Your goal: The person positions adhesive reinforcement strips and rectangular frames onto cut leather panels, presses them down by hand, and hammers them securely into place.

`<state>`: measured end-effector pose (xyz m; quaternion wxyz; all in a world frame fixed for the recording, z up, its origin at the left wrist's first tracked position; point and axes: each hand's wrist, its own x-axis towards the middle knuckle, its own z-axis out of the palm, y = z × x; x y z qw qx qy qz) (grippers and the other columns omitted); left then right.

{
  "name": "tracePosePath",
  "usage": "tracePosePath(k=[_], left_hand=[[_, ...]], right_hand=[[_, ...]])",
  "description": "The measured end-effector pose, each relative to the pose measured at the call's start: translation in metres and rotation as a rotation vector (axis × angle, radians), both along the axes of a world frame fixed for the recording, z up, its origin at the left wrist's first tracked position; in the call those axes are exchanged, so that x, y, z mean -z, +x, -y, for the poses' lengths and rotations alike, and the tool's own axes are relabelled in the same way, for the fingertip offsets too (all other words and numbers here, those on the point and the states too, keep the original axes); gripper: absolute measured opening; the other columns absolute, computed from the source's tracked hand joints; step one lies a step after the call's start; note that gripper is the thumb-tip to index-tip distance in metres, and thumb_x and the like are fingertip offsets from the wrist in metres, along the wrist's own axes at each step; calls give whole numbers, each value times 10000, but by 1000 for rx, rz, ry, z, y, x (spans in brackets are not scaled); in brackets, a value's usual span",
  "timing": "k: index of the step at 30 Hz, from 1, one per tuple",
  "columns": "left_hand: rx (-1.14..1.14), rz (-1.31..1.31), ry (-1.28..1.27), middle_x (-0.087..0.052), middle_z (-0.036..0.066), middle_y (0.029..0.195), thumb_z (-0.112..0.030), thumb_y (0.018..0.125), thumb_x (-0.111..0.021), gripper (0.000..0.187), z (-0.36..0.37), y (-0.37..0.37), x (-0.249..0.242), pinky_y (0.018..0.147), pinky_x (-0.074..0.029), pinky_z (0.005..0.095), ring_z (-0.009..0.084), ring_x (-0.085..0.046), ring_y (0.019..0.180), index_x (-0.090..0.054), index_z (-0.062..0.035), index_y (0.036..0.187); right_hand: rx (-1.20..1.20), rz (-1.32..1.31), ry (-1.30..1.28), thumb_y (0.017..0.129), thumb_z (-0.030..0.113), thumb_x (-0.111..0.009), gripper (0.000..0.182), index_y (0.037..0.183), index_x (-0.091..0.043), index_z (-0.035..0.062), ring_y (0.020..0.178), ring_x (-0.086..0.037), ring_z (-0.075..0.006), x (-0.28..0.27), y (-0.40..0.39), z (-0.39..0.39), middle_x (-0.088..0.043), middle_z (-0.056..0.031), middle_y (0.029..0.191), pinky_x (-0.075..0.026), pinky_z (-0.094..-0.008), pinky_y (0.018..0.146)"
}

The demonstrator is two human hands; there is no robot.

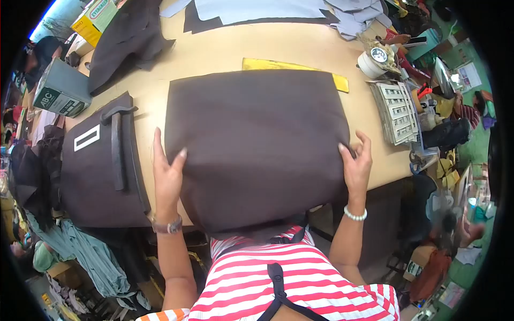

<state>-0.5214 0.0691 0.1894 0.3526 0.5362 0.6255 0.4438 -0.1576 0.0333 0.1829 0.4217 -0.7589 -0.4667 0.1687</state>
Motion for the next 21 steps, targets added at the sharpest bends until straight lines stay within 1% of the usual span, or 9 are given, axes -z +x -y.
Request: tracePosePath(k=[2, 5, 6, 9, 12, 15, 18, 20, 21], left_hand=[[-3, 166, -15, -209, 209, 1519, 51, 870, -515, 672, 28, 3, 3, 1116, -230, 341, 252, -261, 1388, -187, 55, 1457], [-53, 318, -65, -267, 190, 1499, 87, 880, -484, 650, 62, 8, 2, 1065, -316, 321, 225, -382, 1312, -196, 42, 1461], [-79, 349, -85, -297, 184, 1488, 97, 884, -475, 640, 70, 8, 1, 1044, -345, 314, 215, -425, 1281, -204, 38, 1461], [-108, 398, -116, -407, 161, 1429, 70, 902, -484, 535, 91, 2, 15, 980, -398, 289, 189, -502, 1190, -346, 25, 1417], [-12, 104, -295, -478, 145, 1374, 30, 916, -508, 418, 109, -12, 17, 945, -412, 273, 159, -516, 1146, -488, 13, 1333], [-134, 79, -347, -497, 171, 1344, -17, 891, -575, 355, 119, -16, 9, 954, -408, 298, 212, -519, 1160, -576, 2, 1246], [-151, -787, -135, -502, 216, 1302, -65, 840, -650, 407, 118, -2, -9, 992, -387, 380, 324, -488, 1195, -571, 8, 1233], [-105, -897, 114, -432, 240, 1359, -161, 792, -722, 535, 99, 17, -12, 1044, -341, 443, 399, -391, 1276, -538, -10, 1272], [50, -801, 191, -397, 236, 1391, -239, 749, -760, 648, 87, 30, -15, 1056, -321, 462, 407, -357, 1301, -505, -22, 1304]], right_hand=[[61, -73, -39, 807, 57, -687, 480, 1243, -490, 10, 708, -515, -169, 12, 8, 28, -529, -94, 731, -450, -305, 713], [110, 74, -123, 792, 66, -702, 529, 1267, -478, 11, 768, -571, -219, 6, 5, 50, -572, -129, 771, -464, -327, 765], [118, 134, -171, 777, 86, -722, 554, 1272, -480, 18, 943, -601, -309, -5, -3, 48, -610, -196, 994, -463, -368, 853], [24, 612, -17, 791, 173, -725, 584, 1301, -474, 38, 1172, -496, -392, -4, -9, 33, -509, -251, 1267, -403, -425, 973], [-228, 552, -2, 825, 319, -687, 627, 1346, -454, 61, 1292, -360, -425, 5, -32, 6, -364, -251, 1414, -295, -506, 1058], [-351, 691, -157, 852, 431, -622, 664, 1379, -431, 76, 1339, -285, -445, 23, -53, 4, -342, -246, 1438, -217, -589, 1074], [-357, 653, -148, 851, 461, -611, 683, 1389, -424, 84, 1348, -264, -455, 26, -53, 6, -318, -232, 1459, -206, -629, 1058], [-359, 652, -144, 850, 459, -614, 684, 1390, -424, 85, 1348, -264, -455, 25, -52, 5, -316, -232, 1460, -208, -629, 1058], [-362, 651, -140, 849, 459, -615, 684, 1389, -424, 85, 1348, -263, -456, 25, -52, 5, -315, -233, 1460, -208, -629, 1057]])
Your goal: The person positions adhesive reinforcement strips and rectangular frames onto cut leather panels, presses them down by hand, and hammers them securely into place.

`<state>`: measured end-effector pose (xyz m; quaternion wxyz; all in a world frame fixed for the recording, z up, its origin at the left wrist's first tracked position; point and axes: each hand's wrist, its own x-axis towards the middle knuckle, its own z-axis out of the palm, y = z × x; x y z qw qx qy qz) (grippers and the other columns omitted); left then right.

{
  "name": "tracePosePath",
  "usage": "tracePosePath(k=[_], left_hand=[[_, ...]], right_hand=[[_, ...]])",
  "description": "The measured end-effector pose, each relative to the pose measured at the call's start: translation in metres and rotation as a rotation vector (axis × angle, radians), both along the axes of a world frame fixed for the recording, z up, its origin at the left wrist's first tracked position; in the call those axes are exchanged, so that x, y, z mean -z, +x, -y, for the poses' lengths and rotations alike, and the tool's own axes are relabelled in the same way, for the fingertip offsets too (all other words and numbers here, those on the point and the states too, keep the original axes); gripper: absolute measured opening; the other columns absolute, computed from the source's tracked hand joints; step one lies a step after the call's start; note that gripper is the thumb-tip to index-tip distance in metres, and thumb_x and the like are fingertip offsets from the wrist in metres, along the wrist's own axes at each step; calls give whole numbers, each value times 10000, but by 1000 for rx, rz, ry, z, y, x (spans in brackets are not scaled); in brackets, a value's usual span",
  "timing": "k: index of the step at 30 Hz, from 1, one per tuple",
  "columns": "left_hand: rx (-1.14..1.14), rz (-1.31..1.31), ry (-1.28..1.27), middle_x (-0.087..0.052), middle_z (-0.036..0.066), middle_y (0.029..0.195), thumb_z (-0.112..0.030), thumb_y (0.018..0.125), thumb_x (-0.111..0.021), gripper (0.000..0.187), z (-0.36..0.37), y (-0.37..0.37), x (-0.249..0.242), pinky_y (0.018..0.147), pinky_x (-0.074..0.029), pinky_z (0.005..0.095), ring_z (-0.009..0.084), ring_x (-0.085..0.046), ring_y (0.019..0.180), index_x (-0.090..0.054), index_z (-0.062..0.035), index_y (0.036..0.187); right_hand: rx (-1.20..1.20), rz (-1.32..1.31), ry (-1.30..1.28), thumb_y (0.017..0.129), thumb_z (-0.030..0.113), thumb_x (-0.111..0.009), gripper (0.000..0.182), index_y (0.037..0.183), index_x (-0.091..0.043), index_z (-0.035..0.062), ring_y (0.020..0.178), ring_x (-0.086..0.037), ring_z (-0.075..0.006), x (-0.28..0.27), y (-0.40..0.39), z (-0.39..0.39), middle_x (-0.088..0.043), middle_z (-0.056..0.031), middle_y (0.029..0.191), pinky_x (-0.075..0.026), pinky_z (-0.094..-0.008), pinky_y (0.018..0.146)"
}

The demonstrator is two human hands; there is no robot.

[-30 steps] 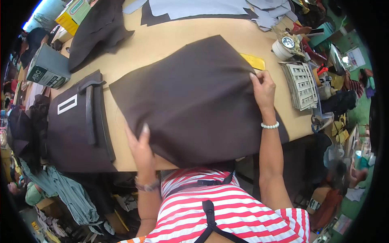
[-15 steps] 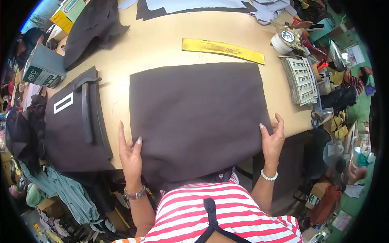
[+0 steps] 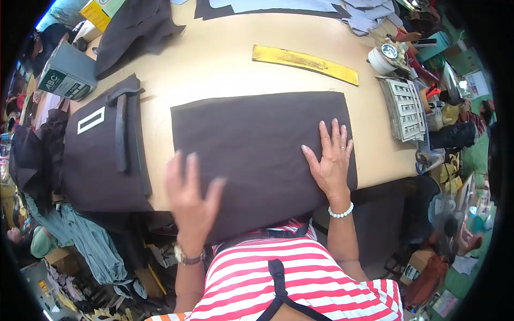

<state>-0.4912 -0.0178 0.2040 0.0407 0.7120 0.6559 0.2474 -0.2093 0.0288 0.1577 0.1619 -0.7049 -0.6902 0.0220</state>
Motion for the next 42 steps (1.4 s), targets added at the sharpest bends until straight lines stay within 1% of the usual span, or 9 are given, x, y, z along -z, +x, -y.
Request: tracePosePath(k=[3, 6, 22, 26, 31, 33, 36, 40, 42], left_hand=[[525, 11, -164, -295, 210, 1476, -520, 601, -798, 967, -24, 42, -4, 1093, -202, 572, 406, -243, 1378, -424, -101, 1388], [798, -112, -314, -241, 182, 1507, -494, 605, -799, 1000, -28, 70, 18, 1089, -183, 607, 379, -193, 1404, -349, -172, 1439], [781, -195, -347, -199, 171, 1525, -342, 649, -802, 976, -17, 84, 31, 1073, -191, 636, 377, -173, 1410, -290, -189, 1465], [786, -121, -358, -206, 173, 1525, -526, 759, -665, 849, -15, 82, 36, 1079, -162, 638, 377, -170, 1411, -319, -185, 1455], [761, -44, -302, -222, 167, 1523, -693, 836, -444, 806, -13, 82, 46, 1083, -127, 641, 370, -167, 1414, -339, -179, 1448], [759, -48, -286, -217, 164, 1526, -677, 854, -429, 781, -12, 83, 48, 1080, -129, 642, 370, -167, 1414, -344, -176, 1446], [748, -31, -258, -242, 166, 1516, -619, 882, -441, 714, -11, 84, 46, 1075, -165, 618, 356, -205, 1403, -369, -171, 1433], [684, 69, -261, -308, 176, 1482, -490, 889, -526, 636, -21, 80, 42, 1056, -243, 539, 315, -309, 1361, -404, -141, 1406], [583, 201, -209, -536, 159, 1248, -238, 838, -631, 439, -32, 73, 29, 904, -414, 416, 282, -532, 1127, -544, -75, 1236]], right_hand=[[-13, 10, -4, 851, 454, -614, 682, 1389, -422, 81, 1345, -265, -459, 1, 2, -1, -315, -234, 1459, -209, -630, 1055], [-22, 18, 1, 859, 447, -606, 674, 1388, -417, 74, 1342, -267, -461, 2, 7, -4, -315, -235, 1457, -210, -631, 1053], [-86, 52, 222, 887, 461, -542, 579, 1324, -493, 85, 1310, -331, -430, 21, 13, -215, -415, -196, 1392, -232, -628, 1046], [-241, -7, 329, 827, 486, -619, 446, 983, -629, 68, 1225, -445, -332, 20, 22, -220, -566, -131, 1218, -304, -544, 993], [-282, -41, 425, 793, 379, -707, 333, 788, -559, 80, 791, -628, -264, -10, 14, -205, -646, -79, 820, -470, -384, 699], [-385, -100, 648, 804, 300, -721, 259, 791, -575, 87, 533, -604, -253, -23, 11, -205, -611, -79, 636, -456, -331, 477], [-383, -351, 623, 817, 256, -717, 213, 807, -594, 83, 537, -601, -242, -68, -10, -174, -603, -86, 630, -455, -324, 480], [-565, -248, 631, 791, 174, -743, 194, 780, -595, 50, 490, -558, -209, -117, -26, -101, -566, -70, 600, -426, -317, 453], [-617, -299, 473, 770, 156, -757, 203, 756, -587, 45, 485, -546, -198, -121, -29, -74, -547, -65, 594, -416, -315, 444]])
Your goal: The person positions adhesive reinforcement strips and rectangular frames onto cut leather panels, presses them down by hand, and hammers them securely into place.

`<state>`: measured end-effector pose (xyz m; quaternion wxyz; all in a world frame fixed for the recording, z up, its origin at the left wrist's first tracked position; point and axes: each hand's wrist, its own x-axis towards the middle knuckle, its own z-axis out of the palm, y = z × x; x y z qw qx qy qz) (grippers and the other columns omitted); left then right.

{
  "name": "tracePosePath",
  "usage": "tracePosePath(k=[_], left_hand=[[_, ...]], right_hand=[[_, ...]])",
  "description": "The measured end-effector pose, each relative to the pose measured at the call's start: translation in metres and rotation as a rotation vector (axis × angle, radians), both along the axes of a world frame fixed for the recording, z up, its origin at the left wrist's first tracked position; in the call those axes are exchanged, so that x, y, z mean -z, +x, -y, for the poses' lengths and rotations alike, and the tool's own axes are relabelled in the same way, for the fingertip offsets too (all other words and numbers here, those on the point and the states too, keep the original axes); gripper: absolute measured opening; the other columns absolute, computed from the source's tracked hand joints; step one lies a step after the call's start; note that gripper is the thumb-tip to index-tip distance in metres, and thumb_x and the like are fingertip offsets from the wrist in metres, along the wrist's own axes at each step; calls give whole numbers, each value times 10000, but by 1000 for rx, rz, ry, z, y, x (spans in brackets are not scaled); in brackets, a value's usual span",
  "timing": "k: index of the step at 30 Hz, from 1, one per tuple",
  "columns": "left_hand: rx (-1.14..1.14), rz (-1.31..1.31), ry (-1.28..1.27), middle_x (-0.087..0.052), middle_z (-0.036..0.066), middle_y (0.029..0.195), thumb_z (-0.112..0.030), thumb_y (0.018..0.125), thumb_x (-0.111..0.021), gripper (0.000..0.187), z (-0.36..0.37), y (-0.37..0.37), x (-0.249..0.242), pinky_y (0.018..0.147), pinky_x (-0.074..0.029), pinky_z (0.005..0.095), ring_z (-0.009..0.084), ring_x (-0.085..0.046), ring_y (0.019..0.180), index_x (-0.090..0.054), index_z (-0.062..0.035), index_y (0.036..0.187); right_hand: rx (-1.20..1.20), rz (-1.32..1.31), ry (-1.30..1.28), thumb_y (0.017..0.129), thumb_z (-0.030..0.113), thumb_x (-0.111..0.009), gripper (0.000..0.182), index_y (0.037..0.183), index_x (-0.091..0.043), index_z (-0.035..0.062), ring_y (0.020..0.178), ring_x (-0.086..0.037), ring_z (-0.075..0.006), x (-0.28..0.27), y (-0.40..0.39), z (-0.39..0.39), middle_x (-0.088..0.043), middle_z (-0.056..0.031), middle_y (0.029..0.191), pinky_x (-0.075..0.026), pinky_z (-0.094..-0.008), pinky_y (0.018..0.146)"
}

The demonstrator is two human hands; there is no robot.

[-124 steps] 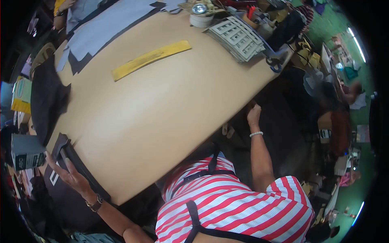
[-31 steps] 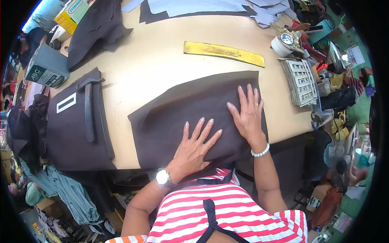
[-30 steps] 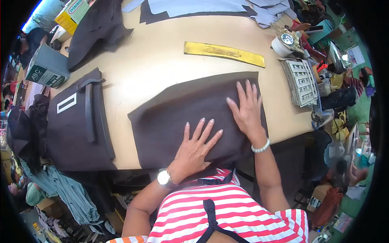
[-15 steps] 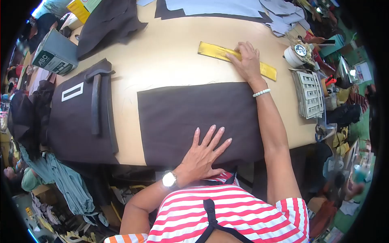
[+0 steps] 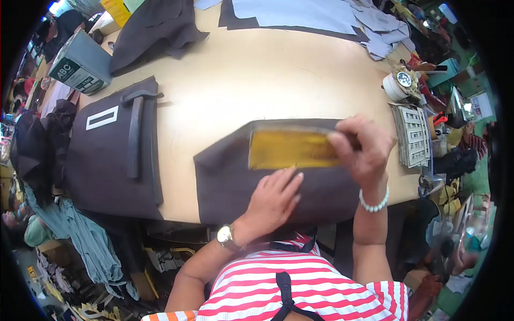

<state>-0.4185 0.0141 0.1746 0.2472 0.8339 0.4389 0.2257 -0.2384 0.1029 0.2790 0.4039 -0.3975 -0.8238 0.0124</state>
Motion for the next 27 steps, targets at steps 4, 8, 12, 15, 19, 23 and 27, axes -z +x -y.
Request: tracePosePath(k=[4, 8, 12, 15, 19, 23, 27], left_hand=[[12, 169, 65, -643, 94, 942, -13, 716, -655, 198, -2, -22, -2, 731, -499, 356, 255, -627, 858, -649, -22, 914], [38, 158, 205, -637, 99, 1009, -13, 667, -669, 252, 6, -30, -15, 791, -501, 364, 267, -620, 938, -656, -24, 918], [-203, -17, 301, -617, 139, 1075, -34, 701, -680, 320, -6, -45, -16, 874, -476, 412, 314, -589, 1024, -635, -11, 1017], [-404, -159, 339, -605, 165, 1097, -65, 736, -694, 385, -19, -58, -17, 888, -464, 429, 332, -574, 1041, -601, -2, 1104], [-507, -162, 267, -601, 181, 1103, -108, 752, -726, 449, -22, -72, -5, 890, -461, 425, 344, -568, 1038, -575, 3, 1159], [-540, -42, 160, -601, 198, 1126, -94, 769, -721, 413, -19, -69, 2, 904, -456, 418, 345, -568, 1055, -586, 11, 1146], [-565, 72, 125, -576, 211, 1207, -79, 801, -687, 371, -30, -65, 3, 962, -423, 422, 357, -529, 1142, -594, 10, 1150]], right_hand=[[-97, 132, -154, 775, 202, -736, 206, 756, -594, 53, 499, -564, -221, 33, -10, 13, -552, -63, 603, -431, -328, 460], [-29, 170, -103, 776, 234, -727, 272, 922, -624, 28, 776, -620, -270, 59, -22, 5, -619, -111, 831, -484, -355, 652], [323, -27, -94, 824, 175, -691, 321, 1069, -608, -16, 937, -603, -316, 69, 5, 16, -623, -168, 998, -478, -383, 844], [609, -245, -282, 841, 130, -664, 326, 1112, -593, -38, 976, -595, -319, 92, 35, 40, -622, -180, 1031, -461, -400, 880], [740, -166, -389, 840, 109, -656, 335, 1125, -585, -52, 971, -597, -306, 111, 55, 62, -633, -172, 1016, -462, -393, 881], [666, -281, -431, 854, 62, -609, 312, 1144, -581, -47, 978, -602, -289, 112, 47, 63, -645, -163, 999, -456, -378, 901], [623, -510, -523, 847, 30, -587, 303, 1140, -589, -44, 1060, -592, -271, 110, 44, 47, -643, -162, 1077, -435, -357, 950]])
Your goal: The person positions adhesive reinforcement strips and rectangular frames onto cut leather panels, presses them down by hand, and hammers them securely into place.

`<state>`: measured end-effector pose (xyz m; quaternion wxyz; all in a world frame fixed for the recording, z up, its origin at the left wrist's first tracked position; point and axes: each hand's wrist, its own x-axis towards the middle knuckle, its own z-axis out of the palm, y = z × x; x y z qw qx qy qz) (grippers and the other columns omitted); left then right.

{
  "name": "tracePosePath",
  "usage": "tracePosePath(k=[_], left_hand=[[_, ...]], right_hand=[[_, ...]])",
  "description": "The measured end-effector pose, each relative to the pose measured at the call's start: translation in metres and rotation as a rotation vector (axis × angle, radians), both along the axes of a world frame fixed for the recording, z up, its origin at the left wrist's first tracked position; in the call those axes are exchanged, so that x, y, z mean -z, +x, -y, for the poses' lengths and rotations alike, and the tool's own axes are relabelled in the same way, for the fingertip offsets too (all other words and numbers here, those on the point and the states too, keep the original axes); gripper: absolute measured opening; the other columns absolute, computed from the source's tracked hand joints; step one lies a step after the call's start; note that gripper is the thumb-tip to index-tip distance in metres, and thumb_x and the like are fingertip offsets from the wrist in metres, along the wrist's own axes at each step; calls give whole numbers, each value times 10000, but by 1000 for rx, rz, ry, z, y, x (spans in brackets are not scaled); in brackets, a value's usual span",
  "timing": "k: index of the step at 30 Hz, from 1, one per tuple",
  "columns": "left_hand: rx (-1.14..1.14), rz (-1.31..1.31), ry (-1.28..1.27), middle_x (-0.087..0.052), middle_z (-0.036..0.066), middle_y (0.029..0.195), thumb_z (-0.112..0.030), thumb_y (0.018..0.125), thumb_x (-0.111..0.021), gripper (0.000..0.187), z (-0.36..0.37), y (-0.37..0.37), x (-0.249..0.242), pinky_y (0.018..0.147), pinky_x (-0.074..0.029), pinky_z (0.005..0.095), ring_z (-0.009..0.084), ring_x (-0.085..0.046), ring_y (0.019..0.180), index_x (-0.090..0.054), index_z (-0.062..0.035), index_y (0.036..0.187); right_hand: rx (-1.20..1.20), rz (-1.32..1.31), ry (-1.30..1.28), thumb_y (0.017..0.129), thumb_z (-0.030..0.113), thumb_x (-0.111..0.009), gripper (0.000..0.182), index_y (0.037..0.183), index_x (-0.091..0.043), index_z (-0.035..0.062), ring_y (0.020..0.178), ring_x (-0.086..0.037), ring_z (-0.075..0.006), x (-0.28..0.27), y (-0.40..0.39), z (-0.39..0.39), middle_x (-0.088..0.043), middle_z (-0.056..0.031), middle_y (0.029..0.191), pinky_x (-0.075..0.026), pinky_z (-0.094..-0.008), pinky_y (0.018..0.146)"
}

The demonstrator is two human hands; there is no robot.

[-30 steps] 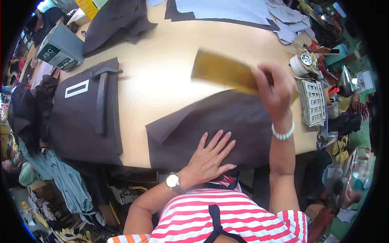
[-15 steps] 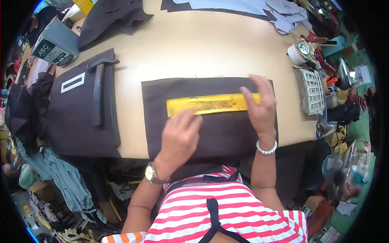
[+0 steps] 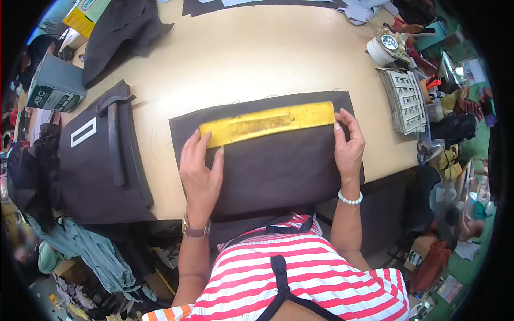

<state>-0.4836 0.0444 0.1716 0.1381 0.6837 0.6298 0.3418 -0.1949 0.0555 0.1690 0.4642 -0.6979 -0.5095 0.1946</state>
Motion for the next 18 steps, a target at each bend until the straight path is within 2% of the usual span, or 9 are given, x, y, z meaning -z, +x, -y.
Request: tracePosePath(k=[4, 7, 8, 18], left_hand=[[21, -122, 36, -553, 204, 1255, -81, 815, -672, 380, -12, -3, 10, 1014, -381, 433, 371, -473, 1215, -592, -7, 1180], [-16, -170, 41, -555, 186, 1259, -89, 818, -676, 378, -10, -1, 13, 1024, -372, 435, 373, -459, 1229, -600, -16, 1181], [-23, -168, 23, -556, 181, 1258, -92, 818, -678, 374, -9, -1, 13, 1024, -373, 435, 374, -461, 1226, -604, -19, 1178], [11, -193, 14, -545, 174, 1281, -100, 847, -641, 371, -10, -3, 13, 1041, -345, 439, 373, -439, 1242, -599, -27, 1209]], right_hand=[[-68, 78, 35, 825, 23, -596, 277, 1097, -636, -2, 1119, -558, -300, 8, 7, -9, -632, -145, 1136, -410, -375, 990], [-107, 290, 39, 817, 38, -607, 277, 1090, -645, 6, 1146, -532, -321, 12, 8, -8, -630, -127, 1153, -385, -401, 1020], [-103, 304, 20, 816, 48, -613, 283, 1094, -647, 5, 1164, -513, -339, 11, 6, -7, -628, -117, 1167, -365, -420, 1038], [-108, 379, 15, 804, 53, -631, 344, 1145, -633, 9, 1187, -500, -350, 14, 6, -8, -604, -139, 1224, -358, -423, 1045]])
